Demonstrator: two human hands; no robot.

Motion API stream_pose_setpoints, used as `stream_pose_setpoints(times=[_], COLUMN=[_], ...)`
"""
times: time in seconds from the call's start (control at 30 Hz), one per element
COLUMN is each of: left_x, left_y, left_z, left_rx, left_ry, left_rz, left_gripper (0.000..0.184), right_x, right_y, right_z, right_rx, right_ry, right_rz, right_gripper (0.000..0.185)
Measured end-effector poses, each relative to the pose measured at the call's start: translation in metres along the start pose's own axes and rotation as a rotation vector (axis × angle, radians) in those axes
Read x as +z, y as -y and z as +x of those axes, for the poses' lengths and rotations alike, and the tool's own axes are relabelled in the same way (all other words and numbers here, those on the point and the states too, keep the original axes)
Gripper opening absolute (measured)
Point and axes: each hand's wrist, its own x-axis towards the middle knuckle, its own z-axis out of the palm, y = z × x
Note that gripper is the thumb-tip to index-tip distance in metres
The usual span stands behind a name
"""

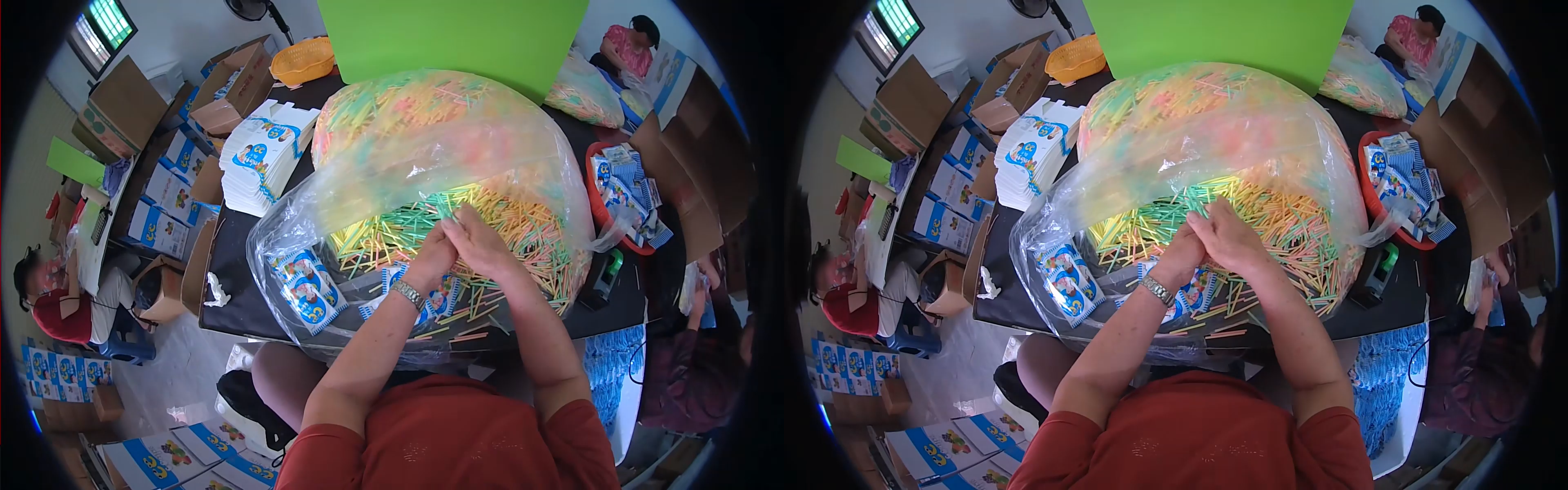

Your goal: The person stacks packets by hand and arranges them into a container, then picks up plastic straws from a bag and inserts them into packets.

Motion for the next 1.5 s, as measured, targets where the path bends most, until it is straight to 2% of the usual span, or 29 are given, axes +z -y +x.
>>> stream_pose_setpoints(times=[0.03,0.1,0.17,0.23,0.27,0.33,0.4,0.47,0.53,0.6,0.63,0.77,0.8,0.83,0.87,0.93,1.0,1.03,1.1,1.13,1.17,1.2,1.23,1.27,1.3,1.33,1.4,1.47,1.5], left_x=[-0.006,-0.007,-0.006,0.002,0.005,0.003,0.008,0.016,0.018,0.014,0.013,-0.007,-0.009,-0.009,-0.009,0.012,0.025,0.024,0.019,0.016,0.007,0.01,0.022,0.029,0.027,0.025,0.019,0.026,0.026], left_y=[-0.006,-0.007,-0.014,-0.015,-0.015,-0.019,-0.02,-0.021,-0.018,-0.011,-0.01,-0.007,-0.003,-0.002,0.0,0.011,0.018,0.017,0.016,0.011,0.001,-0.002,-0.016,-0.021,0.017,0.02,0.023,0.014,0.024], left_z=[0.0,-0.003,-0.006,-0.006,-0.006,-0.009,-0.013,-0.022,-0.025,-0.024,-0.025,-0.025,-0.025,-0.029,-0.034,-0.043,-0.047,-0.048,-0.052,-0.057,-0.058,-0.061,-0.069,-0.075,-0.068,-0.071,-0.076,-0.082,-0.079], left_rx=[-0.127,-0.087,-0.166,-0.119,-0.068,-0.065,0.002,0.031,0.09,0.072,0.052,0.086,0.091,0.042,-0.011,-0.092,-0.061,-0.059,-0.085,-0.121,-0.137,-0.137,-0.103,-0.073,0.176,0.163,-0.209,-0.227,-0.145], left_ry=[0.037,-0.014,-0.138,-0.164,-0.194,-0.131,-0.033,-0.039,-0.019,-0.031,-0.042,-0.138,-0.136,-0.072,-0.006,-0.037,-0.09,-0.057,-0.04,-0.022,0.108,0.103,0.199,0.296,0.376,0.373,0.395,0.387,0.37], left_rz=[0.027,-0.002,-0.136,-0.223,-0.314,-0.304,-0.37,-0.37,-0.373,-0.388,-0.406,-0.472,-0.477,-0.317,-0.152,-0.152,-0.446,-0.5,-0.422,-0.338,-0.185,-0.191,0.137,0.466,0.347,0.341,0.129,0.138,0.215], left_gripper=[0.016,0.021,0.025,0.026,0.028,0.028,0.031,0.033,0.036,0.036,0.036,0.034,0.034,0.03,0.027,0.023,0.021,0.021,0.022,0.022,0.02,0.02,0.016,0.013,0.006,0.006,0.013,0.018,0.02], right_x=[-0.008,-0.022,-0.009,0.005,0.006,0.009,0.023,0.023,0.022,0.027,0.031,0.014,0.004,-0.003,-0.005,0.008,0.017,0.013,0.002,-0.018,-0.029,-0.039,-0.049,-0.047,-0.043,-0.04,-0.029,-0.017,-0.013], right_y=[0.002,-0.001,-0.014,-0.015,-0.006,0.014,0.005,0.004,0.005,0.003,0.004,0.0,-0.004,-0.008,-0.009,0.007,0.014,0.015,0.02,0.029,0.029,0.03,0.042,0.037,0.029,0.025,0.026,0.028,0.027], right_z=[-0.002,-0.013,-0.017,-0.027,-0.034,-0.047,-0.045,-0.035,-0.037,-0.047,-0.05,-0.063,-0.061,-0.059,-0.056,-0.056,-0.055,-0.055,-0.055,-0.055,-0.058,-0.06,-0.054,-0.057,-0.062,-0.066,-0.088,-0.107,-0.113], right_rx=[-0.005,0.104,0.113,-0.172,-0.172,-0.145,-0.107,0.236,0.287,0.012,-0.047,-0.085,-0.053,-0.017,-0.007,-0.016,-0.002,-0.006,-0.02,0.001,-0.105,-0.208,-0.46,-0.452,-0.409,-0.364,-0.399,-0.392,-0.294], right_ry=[-0.001,-0.02,-0.085,-0.32,-0.32,-0.169,-0.129,0.018,0.049,-0.055,-0.056,-0.126,-0.241,-0.355,-0.302,-0.248,-0.139,-0.139,0.082,0.145,-0.09,-0.324,-0.521,-0.518,-0.185,0.15,0.174,-0.036,-0.031], right_rz=[0.001,0.414,0.427,0.298,0.298,0.129,0.154,0.504,0.588,0.285,0.277,0.087,0.081,0.08,-0.003,-0.139,-0.389,-0.394,-0.443,-0.265,-0.164,-0.064,-0.076,-0.075,-0.131,-0.182,-0.332,-0.409,-0.335], right_gripper=[0.046,0.038,0.028,0.025,0.025,0.023,0.026,0.031,0.029,0.023,0.02,0.019,0.017,0.015,0.013,0.015,0.022,0.022,0.023,0.024,0.026,0.028,0.028,0.028,0.027,0.026,0.023,0.021,0.017])
